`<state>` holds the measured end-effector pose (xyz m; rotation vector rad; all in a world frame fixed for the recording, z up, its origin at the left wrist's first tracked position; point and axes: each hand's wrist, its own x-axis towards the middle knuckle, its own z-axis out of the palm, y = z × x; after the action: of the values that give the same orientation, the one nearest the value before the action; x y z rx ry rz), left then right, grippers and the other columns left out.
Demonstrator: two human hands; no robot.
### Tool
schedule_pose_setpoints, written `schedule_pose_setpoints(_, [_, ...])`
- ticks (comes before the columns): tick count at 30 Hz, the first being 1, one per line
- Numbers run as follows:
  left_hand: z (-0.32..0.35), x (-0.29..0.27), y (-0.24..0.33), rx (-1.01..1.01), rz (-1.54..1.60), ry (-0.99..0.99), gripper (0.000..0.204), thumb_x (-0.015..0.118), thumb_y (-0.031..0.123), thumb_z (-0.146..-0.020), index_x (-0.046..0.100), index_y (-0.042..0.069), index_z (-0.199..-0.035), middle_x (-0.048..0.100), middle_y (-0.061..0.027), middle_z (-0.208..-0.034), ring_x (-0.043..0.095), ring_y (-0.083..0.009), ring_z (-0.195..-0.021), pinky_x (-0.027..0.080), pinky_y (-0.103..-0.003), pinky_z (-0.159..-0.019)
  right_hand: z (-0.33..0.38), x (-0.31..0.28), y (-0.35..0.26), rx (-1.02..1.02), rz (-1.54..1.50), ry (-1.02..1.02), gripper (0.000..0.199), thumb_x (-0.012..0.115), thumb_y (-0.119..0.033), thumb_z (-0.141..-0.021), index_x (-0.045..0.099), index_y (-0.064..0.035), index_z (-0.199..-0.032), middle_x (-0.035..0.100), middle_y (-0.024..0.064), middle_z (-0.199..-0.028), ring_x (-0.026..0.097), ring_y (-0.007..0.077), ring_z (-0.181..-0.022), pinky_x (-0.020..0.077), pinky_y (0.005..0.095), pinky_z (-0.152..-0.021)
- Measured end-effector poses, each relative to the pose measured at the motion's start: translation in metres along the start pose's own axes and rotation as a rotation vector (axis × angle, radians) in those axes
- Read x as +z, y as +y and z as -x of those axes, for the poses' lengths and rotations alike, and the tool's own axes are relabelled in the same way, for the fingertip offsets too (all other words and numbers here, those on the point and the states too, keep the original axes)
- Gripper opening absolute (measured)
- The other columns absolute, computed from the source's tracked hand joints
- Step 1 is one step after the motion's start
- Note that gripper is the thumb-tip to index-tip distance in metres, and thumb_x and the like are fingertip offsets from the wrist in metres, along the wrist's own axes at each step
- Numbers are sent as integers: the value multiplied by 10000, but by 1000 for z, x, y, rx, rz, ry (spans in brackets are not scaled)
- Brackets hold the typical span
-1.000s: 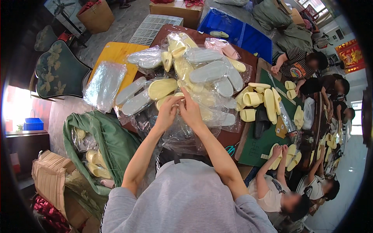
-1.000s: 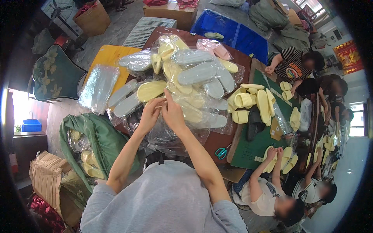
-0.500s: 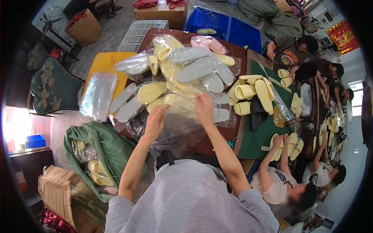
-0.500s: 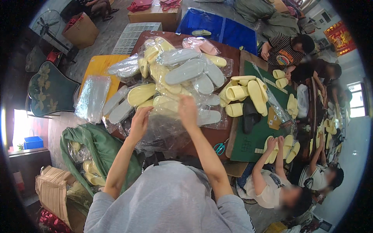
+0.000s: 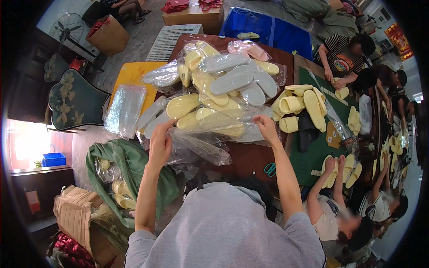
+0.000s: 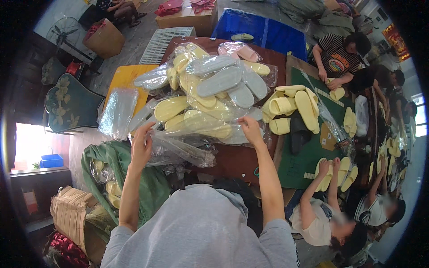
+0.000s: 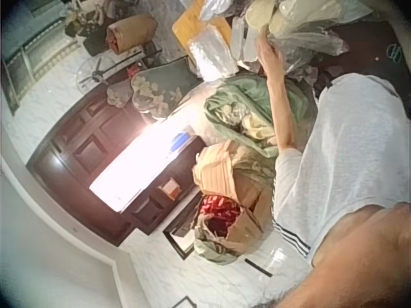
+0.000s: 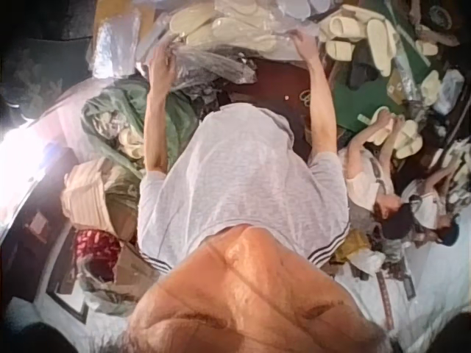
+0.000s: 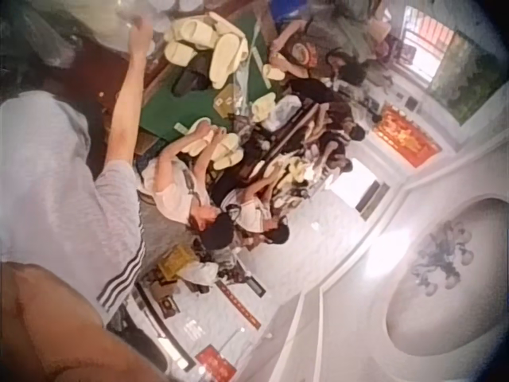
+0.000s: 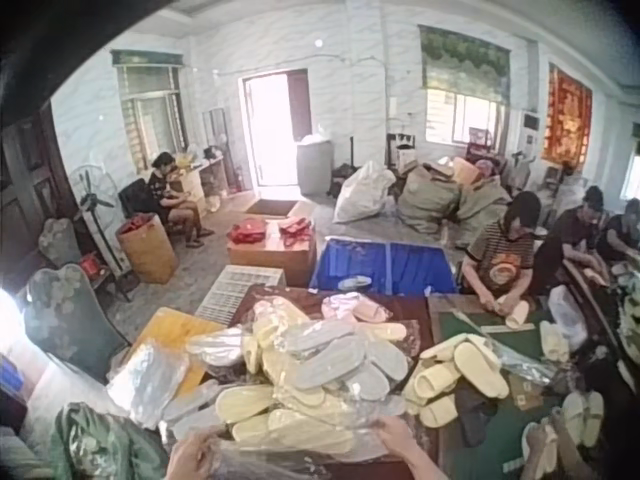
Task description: The person empties a large bag of slippers onto a work table and packs the slippers into plastic bags by hand.
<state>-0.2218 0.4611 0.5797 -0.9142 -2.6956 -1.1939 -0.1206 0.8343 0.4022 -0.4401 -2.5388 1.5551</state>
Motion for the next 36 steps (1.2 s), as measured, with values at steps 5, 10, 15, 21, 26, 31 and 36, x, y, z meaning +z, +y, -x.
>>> schedule_pose_setpoints(5, [-6,-25,34,90,-110,32,490,496,-126,-649,573,56,-1098,575,-122,-851,547,-306,-839,431,-377,-761,7,-10,-137,-503,324,180,592,633,-97,-699,467,-102,-1267,377,162,-1351,333,339,-1274,248,473,-1054])
schedule_pose_setpoints(10, [-10,-37,52,42,-129,135,464,495,-116,-663,587,56,-1084,550,-117,-822,544,-293,-821,428,-373,-759,3,19,-193,-792,509,-268,805,747,-226,-658,371,-199,-1369,298,153,-1425,328,343,-1278,267,494,-1047])
schedule_pose_setpoints(15, [-19,-69,57,-129,-104,315,446,460,-125,-722,576,54,-1113,528,-77,-826,510,-162,-719,430,-273,-681,13,36,-152,-929,507,-130,621,562,52,-706,505,-187,-1276,426,123,-1314,512,298,-1091,470,374,-857])
schedule_pose_setpoints(21, [-19,-90,76,-202,-152,441,445,432,-119,-747,562,63,-1132,501,-33,-782,479,-94,-695,402,-222,-632,64,43,-139,-408,-6,41,260,608,-18,-805,604,-40,-1064,618,116,-994,601,243,-901,483,286,-713])
schedule_pose_setpoints(26, [-21,-94,73,-155,-73,494,428,438,-103,-766,546,59,-1147,485,3,-752,463,-62,-696,382,-198,-632,64,76,-141,11,-601,-113,481,624,2,-805,485,-30,-1264,496,137,-1256,564,185,-1001,501,257,-773])
schedule_pose_setpoints(31, [-20,-97,74,-166,-19,501,437,425,-108,-764,548,58,-1149,476,5,-771,457,-59,-698,377,-184,-656,32,62,-174,-579,14,229,300,656,-22,-772,617,-31,-1069,555,142,-1134,566,235,-976,485,340,-737])
schedule_pose_setpoints(36, [-16,-109,54,-244,-53,485,467,395,-120,-735,556,57,-1136,440,21,-719,390,-38,-623,315,-175,-569,15,42,-158,-194,-540,-16,103,580,-56,-856,632,26,-890,626,61,-716,593,113,-677,462,249,-667])
